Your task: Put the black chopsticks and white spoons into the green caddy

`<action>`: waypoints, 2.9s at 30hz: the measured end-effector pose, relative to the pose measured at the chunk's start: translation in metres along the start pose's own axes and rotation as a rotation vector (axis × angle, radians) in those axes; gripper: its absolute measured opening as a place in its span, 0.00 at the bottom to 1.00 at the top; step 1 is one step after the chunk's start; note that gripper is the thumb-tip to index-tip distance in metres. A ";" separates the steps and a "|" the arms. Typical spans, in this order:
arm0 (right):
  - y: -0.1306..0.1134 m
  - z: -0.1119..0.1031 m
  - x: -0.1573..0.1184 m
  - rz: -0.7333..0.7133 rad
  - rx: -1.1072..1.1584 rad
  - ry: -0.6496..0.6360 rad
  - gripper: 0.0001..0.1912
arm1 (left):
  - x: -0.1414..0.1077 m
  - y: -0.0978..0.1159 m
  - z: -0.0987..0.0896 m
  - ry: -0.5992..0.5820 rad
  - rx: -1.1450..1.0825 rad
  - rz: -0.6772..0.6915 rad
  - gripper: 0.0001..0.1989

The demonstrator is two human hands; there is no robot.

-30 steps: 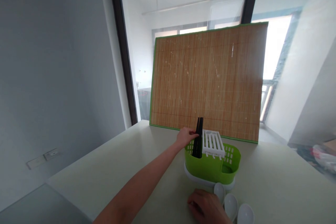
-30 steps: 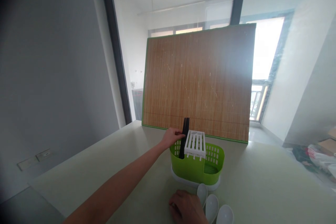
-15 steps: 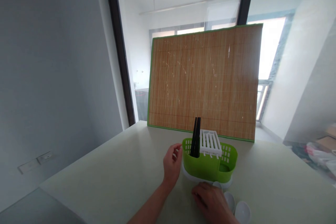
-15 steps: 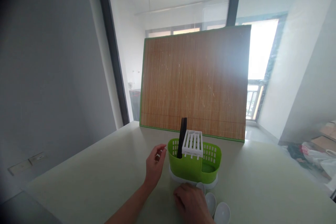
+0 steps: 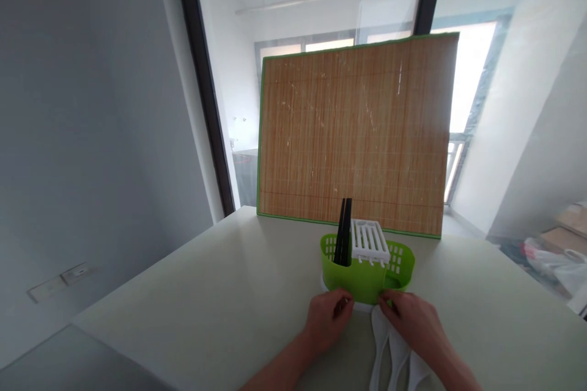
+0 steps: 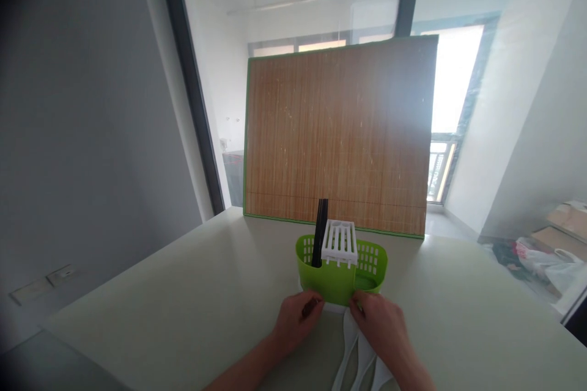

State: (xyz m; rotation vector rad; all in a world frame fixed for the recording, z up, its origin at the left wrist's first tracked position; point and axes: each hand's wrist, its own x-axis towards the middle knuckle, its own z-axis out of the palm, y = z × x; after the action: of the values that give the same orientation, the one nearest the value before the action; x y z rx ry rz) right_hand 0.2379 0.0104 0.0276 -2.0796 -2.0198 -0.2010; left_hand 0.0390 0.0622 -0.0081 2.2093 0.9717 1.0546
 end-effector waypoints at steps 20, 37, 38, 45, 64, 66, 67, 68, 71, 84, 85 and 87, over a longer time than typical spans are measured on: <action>-0.010 0.014 -0.002 0.111 0.070 -0.103 0.10 | -0.003 0.000 0.008 -0.244 0.235 0.021 0.13; -0.039 0.019 -0.010 -0.222 0.425 0.335 0.13 | 0.029 0.038 -0.066 0.545 -0.057 -0.010 0.11; -0.039 0.019 -0.011 -0.242 0.412 0.337 0.12 | 0.036 0.045 -0.078 0.623 -0.029 0.024 0.11; -0.043 0.024 -0.011 -0.314 0.362 0.314 0.11 | 0.099 0.070 -0.125 0.823 0.101 0.229 0.11; -0.045 0.020 -0.010 -0.363 0.311 0.274 0.13 | 0.121 0.004 -0.077 0.205 0.579 -0.064 0.10; -0.045 0.019 -0.010 -0.364 0.302 0.272 0.13 | 0.119 0.006 -0.079 0.242 0.546 -0.040 0.10; -0.044 0.019 -0.010 -0.364 0.296 0.271 0.13 | 0.117 0.007 -0.080 0.276 0.523 -0.027 0.11; -0.044 0.020 -0.010 -0.362 0.289 0.271 0.13 | 0.113 0.009 -0.080 0.317 0.495 -0.015 0.12; -0.041 0.021 -0.009 -0.347 0.264 0.268 0.13 | 0.094 0.014 -0.076 0.439 0.376 0.006 0.13; -0.013 0.015 -0.003 -0.053 0.325 0.342 0.13 | -0.007 0.028 0.013 -0.102 0.149 0.136 0.07; -0.009 0.014 -0.003 -0.001 0.337 0.355 0.14 | -0.006 0.030 0.017 -0.140 0.145 0.128 0.08; -0.004 0.011 -0.002 0.080 0.366 0.376 0.14 | -0.003 0.033 0.027 -0.190 0.143 0.091 0.08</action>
State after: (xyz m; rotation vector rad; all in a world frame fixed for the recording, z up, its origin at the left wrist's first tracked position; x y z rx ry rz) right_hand 0.2335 0.0117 0.0165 -1.7398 -1.6111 -0.1763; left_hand 0.0722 0.0363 -0.0020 2.4391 0.8943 0.8172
